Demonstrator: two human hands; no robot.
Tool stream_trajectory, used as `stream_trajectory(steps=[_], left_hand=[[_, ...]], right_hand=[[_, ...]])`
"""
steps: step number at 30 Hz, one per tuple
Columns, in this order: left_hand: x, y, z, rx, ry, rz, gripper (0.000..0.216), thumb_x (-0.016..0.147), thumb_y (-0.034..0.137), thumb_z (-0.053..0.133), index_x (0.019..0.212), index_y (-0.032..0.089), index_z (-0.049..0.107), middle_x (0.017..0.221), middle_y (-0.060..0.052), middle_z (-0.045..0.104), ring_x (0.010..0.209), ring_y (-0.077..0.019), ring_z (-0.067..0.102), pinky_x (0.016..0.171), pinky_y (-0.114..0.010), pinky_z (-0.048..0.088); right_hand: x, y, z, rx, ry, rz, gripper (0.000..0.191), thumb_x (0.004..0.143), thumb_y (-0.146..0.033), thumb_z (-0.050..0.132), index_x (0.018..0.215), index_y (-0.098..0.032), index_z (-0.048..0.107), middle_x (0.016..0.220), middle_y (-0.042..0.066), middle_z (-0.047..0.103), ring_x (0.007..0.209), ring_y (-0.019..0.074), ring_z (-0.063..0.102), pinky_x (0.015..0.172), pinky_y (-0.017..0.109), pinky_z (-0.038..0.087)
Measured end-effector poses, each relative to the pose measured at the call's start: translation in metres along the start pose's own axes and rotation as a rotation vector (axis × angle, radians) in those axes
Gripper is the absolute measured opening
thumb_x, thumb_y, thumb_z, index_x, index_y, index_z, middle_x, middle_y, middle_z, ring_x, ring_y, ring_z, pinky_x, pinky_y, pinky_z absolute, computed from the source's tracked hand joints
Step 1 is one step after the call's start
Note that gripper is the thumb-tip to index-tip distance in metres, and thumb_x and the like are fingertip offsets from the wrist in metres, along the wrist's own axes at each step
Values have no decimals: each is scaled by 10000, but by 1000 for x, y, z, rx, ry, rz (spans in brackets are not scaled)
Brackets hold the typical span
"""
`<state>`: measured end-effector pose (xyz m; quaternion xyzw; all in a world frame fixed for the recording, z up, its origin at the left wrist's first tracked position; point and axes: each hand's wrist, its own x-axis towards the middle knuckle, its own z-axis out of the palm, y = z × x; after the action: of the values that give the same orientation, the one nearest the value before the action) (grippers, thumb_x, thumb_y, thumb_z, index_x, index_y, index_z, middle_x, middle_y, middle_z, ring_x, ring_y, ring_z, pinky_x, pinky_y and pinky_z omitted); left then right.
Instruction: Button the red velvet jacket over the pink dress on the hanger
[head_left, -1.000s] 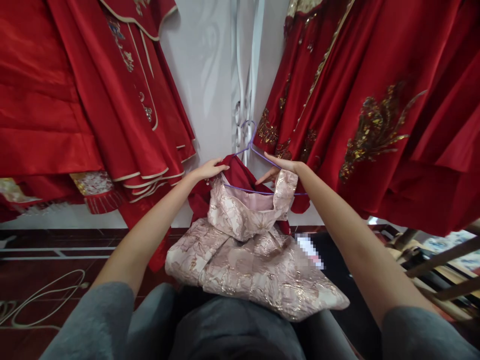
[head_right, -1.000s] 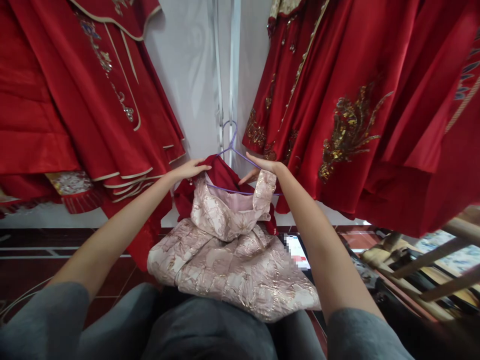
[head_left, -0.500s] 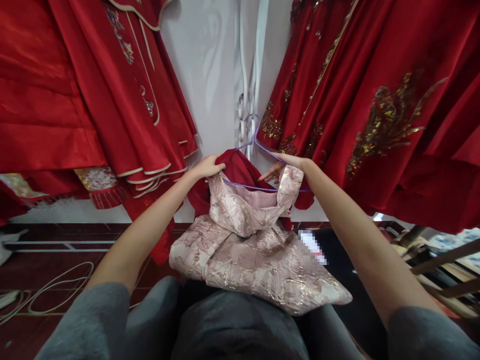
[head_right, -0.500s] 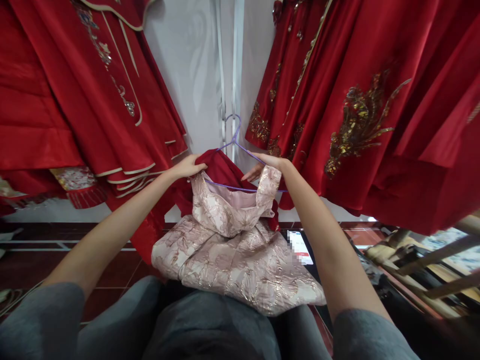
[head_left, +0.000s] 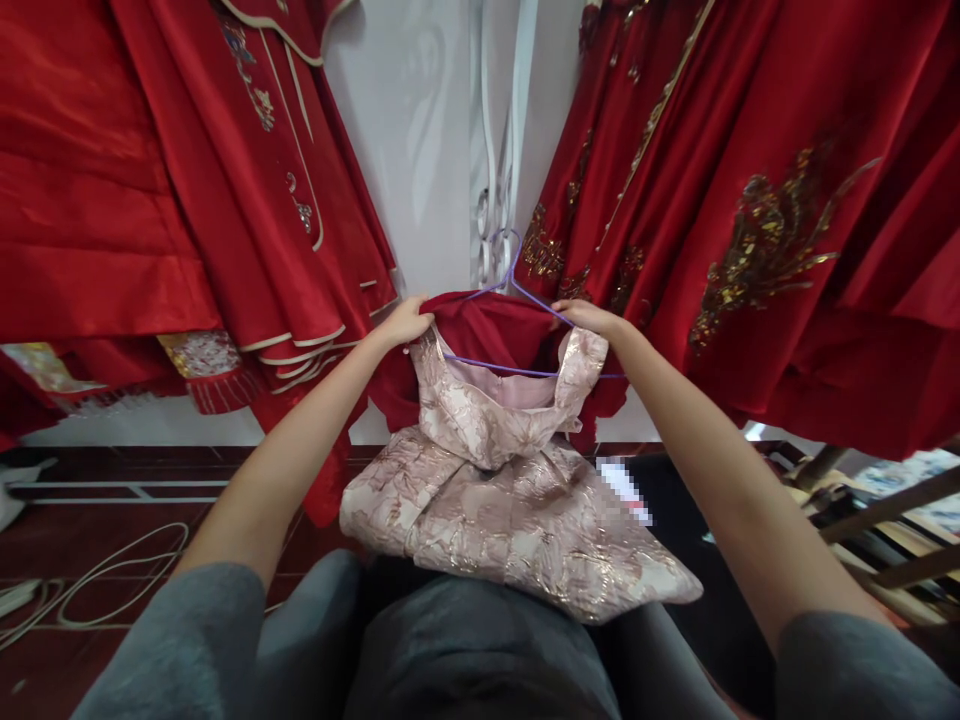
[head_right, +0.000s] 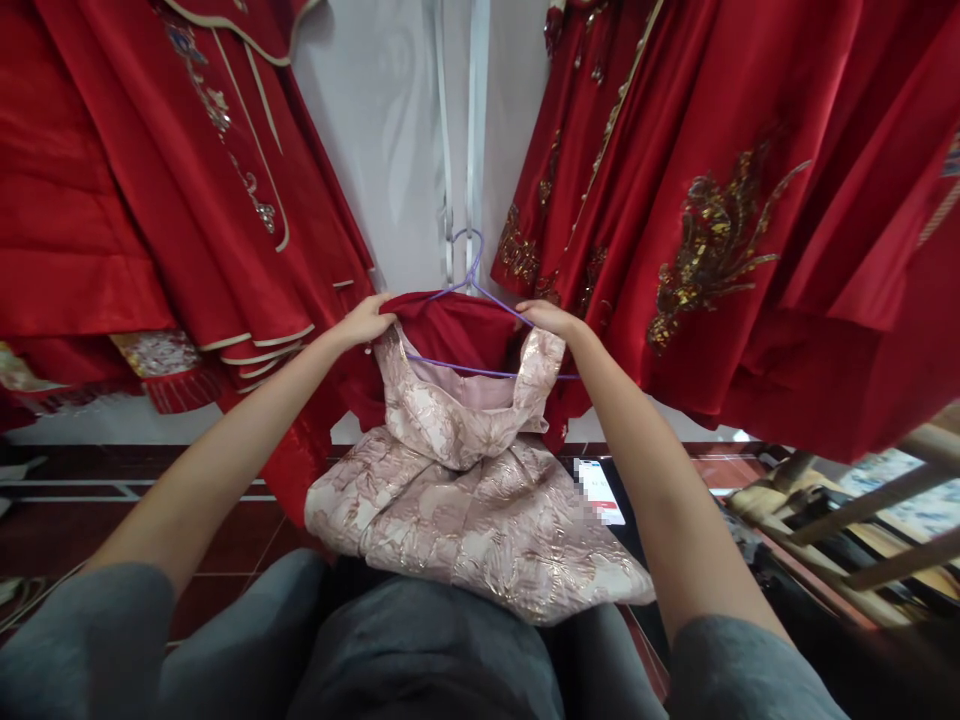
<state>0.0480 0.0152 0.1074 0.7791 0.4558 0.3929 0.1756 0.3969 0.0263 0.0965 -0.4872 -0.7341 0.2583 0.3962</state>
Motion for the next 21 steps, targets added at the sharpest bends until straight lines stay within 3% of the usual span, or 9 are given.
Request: stream_trajectory(steps=[4, 7, 11, 15, 18, 21], left_hand=[[-4, 5, -8, 229, 127, -21, 363, 690, 103, 548, 1041, 175, 604, 847, -73, 655, 899, -278, 621, 872, -383, 462], [-13, 17, -13, 486, 206, -29, 485, 707, 72, 541, 1172, 208, 552, 959, -102, 655, 1026, -326, 594, 928, -429, 421], [-25, 34, -13, 776, 183, -65, 474, 813, 91, 435, 1266, 221, 481, 1088, -139, 632, 1065, -338, 582, 904, -460, 423], [-39, 37, -15, 909, 159, -40, 429, 880, 116, 342, 1274, 227, 469, 1269, -168, 533, 1071, -332, 581, 856, -455, 446], [-53, 31, -16, 956, 160, -37, 439, 896, 121, 300, 1304, 216, 431, 1360, -191, 438, 1044, -322, 594, 811, -439, 470], [-67, 24, -9, 962, 143, -29, 442, 901, 145, 312, 1332, 194, 397, 1340, -201, 437, 996, -318, 615, 774, -422, 486]], right_hand=[[-19, -2, -29, -222, 310, -234, 286, 586, -118, 648, 859, -187, 598, 813, 66, 593, 824, 243, 557, 839, 445, 475], [-40, -10, -50, -470, 365, -313, 356, 594, -95, 619, 944, -160, 603, 946, 114, 585, 883, 263, 553, 866, 459, 466], [-62, -22, -65, -788, 300, -127, 386, 619, -89, 593, 1002, -133, 620, 947, 118, 602, 897, 261, 574, 844, 409, 477], [-78, -35, -66, -964, 298, 91, 364, 651, -131, 627, 1013, -172, 644, 991, 104, 613, 952, 276, 575, 815, 404, 482], [-94, -46, -58, -1011, 320, 148, 352, 693, -185, 647, 1045, -175, 629, 1046, 138, 591, 1022, 313, 545, 803, 443, 478], [-113, -53, -43, -1020, 246, 169, 362, 717, -225, 641, 1070, -161, 596, 1010, 158, 587, 990, 325, 562, 783, 454, 481]])
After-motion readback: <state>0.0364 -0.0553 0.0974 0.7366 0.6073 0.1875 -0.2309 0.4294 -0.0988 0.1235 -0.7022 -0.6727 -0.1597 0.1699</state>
